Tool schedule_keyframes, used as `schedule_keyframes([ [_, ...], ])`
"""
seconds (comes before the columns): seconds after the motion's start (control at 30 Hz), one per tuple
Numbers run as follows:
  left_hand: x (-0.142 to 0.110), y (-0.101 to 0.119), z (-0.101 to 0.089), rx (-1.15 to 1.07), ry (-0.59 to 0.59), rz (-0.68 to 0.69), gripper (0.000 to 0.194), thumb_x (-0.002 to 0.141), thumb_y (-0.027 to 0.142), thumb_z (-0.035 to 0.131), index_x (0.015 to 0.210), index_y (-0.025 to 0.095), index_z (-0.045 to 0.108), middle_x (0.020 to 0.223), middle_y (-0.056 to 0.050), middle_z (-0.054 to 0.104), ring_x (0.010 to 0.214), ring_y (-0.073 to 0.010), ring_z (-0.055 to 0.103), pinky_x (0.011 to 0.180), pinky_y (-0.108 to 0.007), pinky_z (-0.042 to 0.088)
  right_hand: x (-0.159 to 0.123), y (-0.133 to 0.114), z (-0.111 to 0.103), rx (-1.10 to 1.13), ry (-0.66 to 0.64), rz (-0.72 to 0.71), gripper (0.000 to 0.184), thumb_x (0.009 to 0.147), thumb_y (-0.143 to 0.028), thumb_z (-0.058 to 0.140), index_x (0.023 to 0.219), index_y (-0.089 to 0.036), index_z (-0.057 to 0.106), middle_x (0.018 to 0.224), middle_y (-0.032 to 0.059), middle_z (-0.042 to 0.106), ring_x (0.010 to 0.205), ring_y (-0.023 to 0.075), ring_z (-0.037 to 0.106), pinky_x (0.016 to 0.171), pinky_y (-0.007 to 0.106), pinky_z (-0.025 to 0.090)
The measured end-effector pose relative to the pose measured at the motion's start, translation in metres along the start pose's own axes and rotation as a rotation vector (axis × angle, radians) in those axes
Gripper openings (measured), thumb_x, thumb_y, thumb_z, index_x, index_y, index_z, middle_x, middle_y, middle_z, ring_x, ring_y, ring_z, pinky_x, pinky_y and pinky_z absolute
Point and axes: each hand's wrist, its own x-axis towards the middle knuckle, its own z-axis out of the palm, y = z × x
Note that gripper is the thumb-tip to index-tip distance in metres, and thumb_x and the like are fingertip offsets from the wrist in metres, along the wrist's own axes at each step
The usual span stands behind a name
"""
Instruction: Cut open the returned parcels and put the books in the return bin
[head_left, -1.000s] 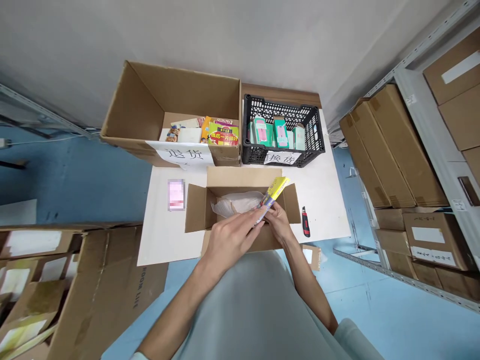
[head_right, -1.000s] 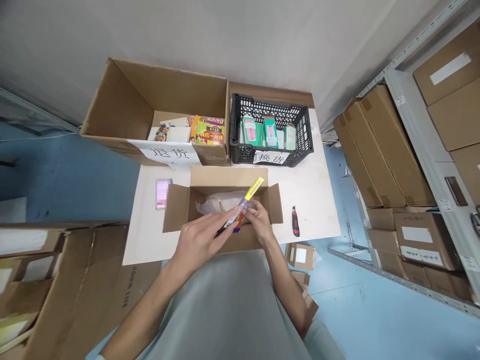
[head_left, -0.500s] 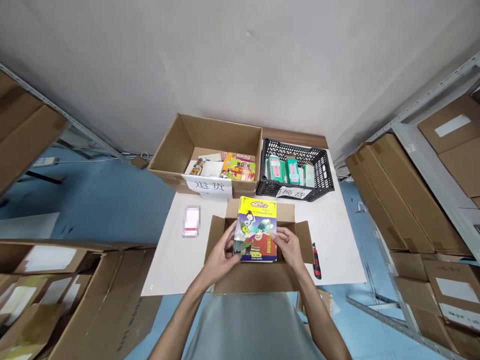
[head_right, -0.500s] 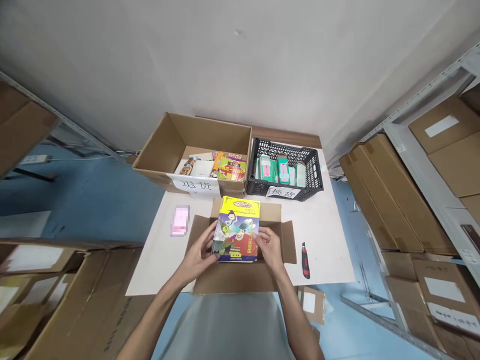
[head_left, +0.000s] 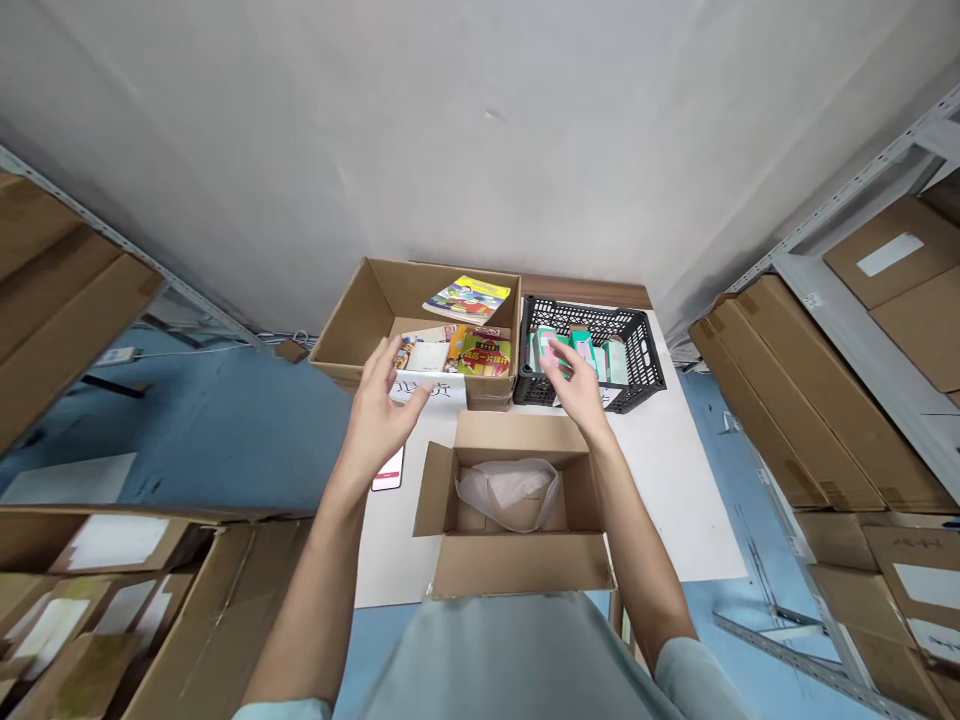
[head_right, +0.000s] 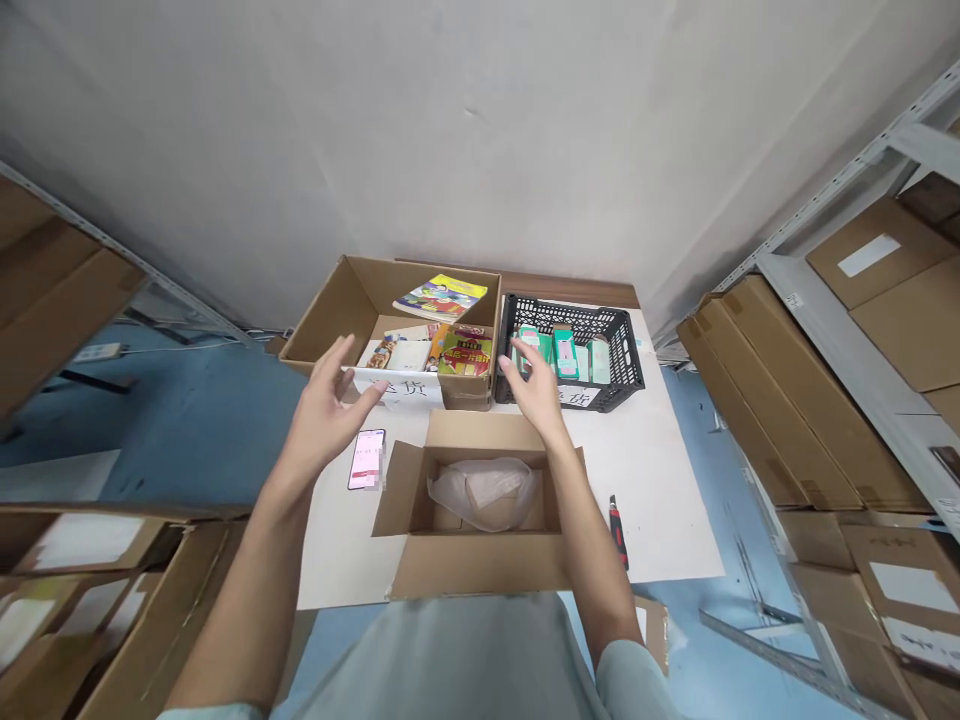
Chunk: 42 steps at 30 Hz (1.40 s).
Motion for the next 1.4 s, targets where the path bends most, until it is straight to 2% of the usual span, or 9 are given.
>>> schedule_keyframes([
  [0.17, -0.102, -0.065, -0.003, -0.087, 0.045, -0.557, 0.075, 0.102, 0.067, 0.071, 0.159, 0.019, 0.064, 0.171, -0.022, 0.058, 0.163, -0.0417, 0.053, 0.138, -0.058, 0.04, -0.104, 0.078, -0.09, -0.132, 0.225, 0.145, 0.068, 0.099, -0.07, 0.074, 0.145, -0.021, 0.074, 0.16, 0.0188, 0.07, 0.157, 0.0415, 0.057, 0.133, 0.061, 0.044],
  [0.27, -0.16, -0.098, 0.0, -0.267, 0.053, -0.832, 0.072, 0.109, 0.069, 0.056, 0.157, 0.017, 0.063, 0.167, -0.024, 0.062, 0.16, -0.0389, 0.057, 0.133, -0.056, 0.047, -0.173, 0.137, -0.142, -0.244, 0.446, 0.351, 0.085, 0.086, -0.086, 0.07, 0.136, -0.018, 0.079, 0.153, 0.023, 0.075, 0.15, 0.0418, 0.066, 0.13, 0.061, 0.05],
  [0.43, -0.202, -0.107, 0.018, -0.405, -0.047, -0.947, 0.073, 0.107, 0.072, 0.047, 0.146, 0.015, 0.072, 0.154, -0.024, 0.073, 0.154, -0.0375, 0.063, 0.129, -0.057, 0.051, -0.227, 0.184, -0.161, -0.082, 0.364, 0.57, 0.086, 0.077, -0.096, 0.068, 0.115, -0.021, 0.086, 0.128, 0.0218, 0.086, 0.131, 0.0402, 0.08, 0.116, 0.06, 0.061],
  [0.63, -0.196, -0.08, 0.036, -0.296, -0.206, -0.779, 0.073, 0.098, 0.074, 0.065, 0.146, 0.02, 0.073, 0.162, -0.019, 0.068, 0.158, -0.0373, 0.057, 0.133, -0.056, 0.045, -0.219, 0.171, -0.124, -0.038, 0.142, 0.452, 0.064, 0.08, -0.086, 0.077, 0.106, -0.028, 0.086, 0.114, 0.0069, 0.089, 0.12, 0.0326, 0.08, 0.118, 0.054, 0.059],
  [0.8, -0.2, -0.074, 0.045, -0.254, -0.254, -0.883, 0.097, 0.083, 0.073, 0.086, 0.16, 0.02, 0.06, 0.176, -0.026, 0.05, 0.16, -0.0397, 0.056, 0.129, -0.054, 0.049, -0.217, 0.172, -0.107, -0.012, 0.208, 0.556, 0.086, 0.063, -0.07, 0.1, 0.13, -0.022, 0.076, 0.122, 0.0127, 0.087, 0.112, 0.0304, 0.082, 0.107, 0.049, 0.064],
  [0.9, -0.204, -0.069, 0.045, -0.288, -0.36, -0.876, 0.1, 0.081, 0.077, 0.086, 0.157, 0.018, 0.063, 0.17, -0.027, 0.057, 0.157, -0.0408, 0.059, 0.123, -0.054, 0.055, -0.222, 0.175, -0.102, -0.057, 0.235, 0.585, 0.091, 0.055, -0.057, 0.108, 0.132, -0.021, 0.075, 0.121, 0.0133, 0.087, 0.103, 0.0295, 0.083, 0.103, 0.049, 0.066],
  [1.0, -0.202, -0.059, 0.039, -0.333, -0.448, -0.801, 0.099, 0.08, 0.082, 0.085, 0.151, 0.015, 0.069, 0.154, -0.025, 0.072, 0.15, -0.0413, 0.065, 0.118, -0.053, 0.06, -0.233, 0.17, -0.099, -0.073, 0.185, 0.523, 0.069, 0.065, -0.055, 0.103, 0.122, -0.023, 0.08, 0.114, 0.0096, 0.088, 0.103, 0.0298, 0.083, 0.105, 0.051, 0.066],
  [1.2, -0.181, -0.032, 0.027, -0.258, -0.628, -0.658, 0.091, 0.086, 0.081, 0.081, 0.153, 0.02, 0.072, 0.16, -0.02, 0.07, 0.149, -0.0388, 0.067, 0.122, -0.051, 0.058, -0.287, 0.138, -0.105, -0.14, 0.287, 0.508, 0.057, 0.078, -0.059, 0.092, 0.123, -0.025, 0.085, 0.122, 0.0115, 0.088, 0.109, 0.0367, 0.085, 0.106, 0.055, 0.066],
  [1.4, -0.159, 0.002, 0.052, -0.234, -0.887, -0.511, 0.091, 0.087, 0.08, 0.082, 0.158, 0.023, 0.07, 0.168, -0.014, 0.065, 0.157, -0.0408, 0.059, 0.126, -0.051, 0.056, -0.383, 0.103, -0.121, -0.142, 0.556, 0.516, 0.072, 0.085, -0.074, 0.088, 0.135, -0.023, 0.083, 0.135, 0.0123, 0.086, 0.128, 0.0415, 0.081, 0.112, 0.054, 0.066],
])
